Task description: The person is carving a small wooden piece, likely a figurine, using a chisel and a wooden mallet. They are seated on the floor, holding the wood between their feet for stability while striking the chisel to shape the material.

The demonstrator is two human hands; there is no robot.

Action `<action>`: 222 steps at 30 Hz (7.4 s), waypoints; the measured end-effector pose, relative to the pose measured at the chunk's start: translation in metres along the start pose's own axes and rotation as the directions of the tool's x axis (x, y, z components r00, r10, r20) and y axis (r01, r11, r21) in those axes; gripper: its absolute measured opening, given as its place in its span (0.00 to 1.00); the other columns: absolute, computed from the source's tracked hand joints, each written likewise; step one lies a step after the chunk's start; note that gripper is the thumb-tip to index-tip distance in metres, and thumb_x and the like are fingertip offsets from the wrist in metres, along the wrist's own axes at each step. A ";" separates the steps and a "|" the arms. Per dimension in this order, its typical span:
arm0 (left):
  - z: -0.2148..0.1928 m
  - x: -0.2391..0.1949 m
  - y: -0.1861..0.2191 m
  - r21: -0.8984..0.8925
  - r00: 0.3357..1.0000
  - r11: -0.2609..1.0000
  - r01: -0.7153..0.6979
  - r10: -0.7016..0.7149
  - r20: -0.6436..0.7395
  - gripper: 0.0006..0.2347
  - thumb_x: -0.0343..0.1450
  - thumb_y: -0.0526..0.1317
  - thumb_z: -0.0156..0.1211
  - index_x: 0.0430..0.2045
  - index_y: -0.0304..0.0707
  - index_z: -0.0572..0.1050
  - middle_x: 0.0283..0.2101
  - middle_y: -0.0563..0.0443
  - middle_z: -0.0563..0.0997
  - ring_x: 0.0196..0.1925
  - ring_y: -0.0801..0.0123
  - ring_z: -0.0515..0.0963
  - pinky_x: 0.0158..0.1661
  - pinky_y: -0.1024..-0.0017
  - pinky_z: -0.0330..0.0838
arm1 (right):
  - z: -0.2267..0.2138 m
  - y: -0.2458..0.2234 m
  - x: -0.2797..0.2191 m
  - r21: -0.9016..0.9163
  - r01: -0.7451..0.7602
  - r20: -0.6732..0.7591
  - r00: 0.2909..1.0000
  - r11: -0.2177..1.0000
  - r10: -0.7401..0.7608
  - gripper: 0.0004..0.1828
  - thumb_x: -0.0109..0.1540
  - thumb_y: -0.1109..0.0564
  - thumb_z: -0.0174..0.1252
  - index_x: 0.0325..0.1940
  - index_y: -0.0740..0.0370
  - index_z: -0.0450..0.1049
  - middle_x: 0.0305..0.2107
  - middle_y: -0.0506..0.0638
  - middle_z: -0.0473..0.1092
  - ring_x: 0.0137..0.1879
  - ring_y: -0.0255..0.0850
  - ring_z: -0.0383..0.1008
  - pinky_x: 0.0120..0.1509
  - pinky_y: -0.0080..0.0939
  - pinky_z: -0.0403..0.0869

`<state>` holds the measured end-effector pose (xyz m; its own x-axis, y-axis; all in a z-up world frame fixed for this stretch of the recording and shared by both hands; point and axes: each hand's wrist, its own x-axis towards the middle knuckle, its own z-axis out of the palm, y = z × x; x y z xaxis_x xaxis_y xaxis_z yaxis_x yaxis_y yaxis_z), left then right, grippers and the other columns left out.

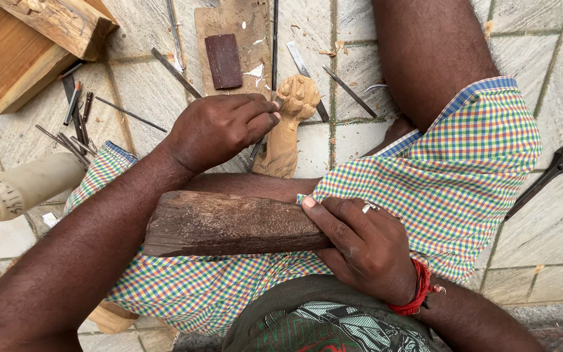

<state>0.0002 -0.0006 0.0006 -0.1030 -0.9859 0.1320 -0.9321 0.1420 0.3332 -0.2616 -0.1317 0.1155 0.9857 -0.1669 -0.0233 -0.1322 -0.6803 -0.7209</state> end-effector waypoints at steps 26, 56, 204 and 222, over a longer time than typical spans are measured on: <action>-0.015 0.012 -0.013 -0.035 0.981 0.999 0.022 -0.015 0.193 0.14 0.72 0.46 0.59 0.48 0.43 0.74 0.53 0.53 0.81 0.56 0.68 0.81 0.42 0.72 0.83 | 0.011 -0.004 0.005 -0.228 -0.103 -0.065 0.994 0.968 0.090 0.45 0.51 0.63 0.71 0.72 0.60 0.64 0.44 0.54 0.72 0.34 0.43 0.71 0.34 0.45 0.68; -0.012 0.015 -0.004 -0.096 0.995 0.995 0.028 -0.019 0.098 0.15 0.70 0.45 0.64 0.45 0.34 0.75 0.48 0.46 0.81 0.50 0.62 0.83 0.40 0.68 0.82 | 0.004 -0.006 0.012 -0.219 -0.209 -0.046 0.978 0.953 0.203 0.47 0.50 0.61 0.71 0.73 0.59 0.63 0.39 0.54 0.70 0.31 0.46 0.71 0.32 0.48 0.70; 0.044 0.032 0.074 -0.913 0.082 0.018 0.407 -0.997 0.016 0.07 0.74 0.35 0.59 0.42 0.30 0.74 0.36 0.46 0.86 0.36 0.70 0.88 0.36 0.76 0.85 | -0.040 0.036 -0.017 0.707 -0.453 -0.053 0.731 0.543 0.680 0.24 0.61 0.63 0.65 0.57 0.73 0.66 0.30 0.49 0.73 0.32 0.35 0.76 0.36 0.36 0.76; 0.075 0.040 0.098 -0.752 0.016 0.191 0.630 -0.972 -0.233 0.08 0.74 0.40 0.63 0.38 0.32 0.79 0.29 0.44 0.85 0.29 0.68 0.85 0.31 0.69 0.76 | -0.091 0.000 0.011 0.212 0.012 -0.215 0.976 0.977 0.035 0.41 0.61 0.64 0.70 0.75 0.64 0.60 0.50 0.54 0.75 0.50 0.37 0.78 0.52 0.35 0.77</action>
<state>-0.1211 -0.0331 -0.0311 0.9856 -0.1333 -0.1039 0.0181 -0.5276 0.8493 -0.2605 -0.1984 0.1784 0.9350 -0.3398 0.1013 -0.0952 -0.5159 -0.8514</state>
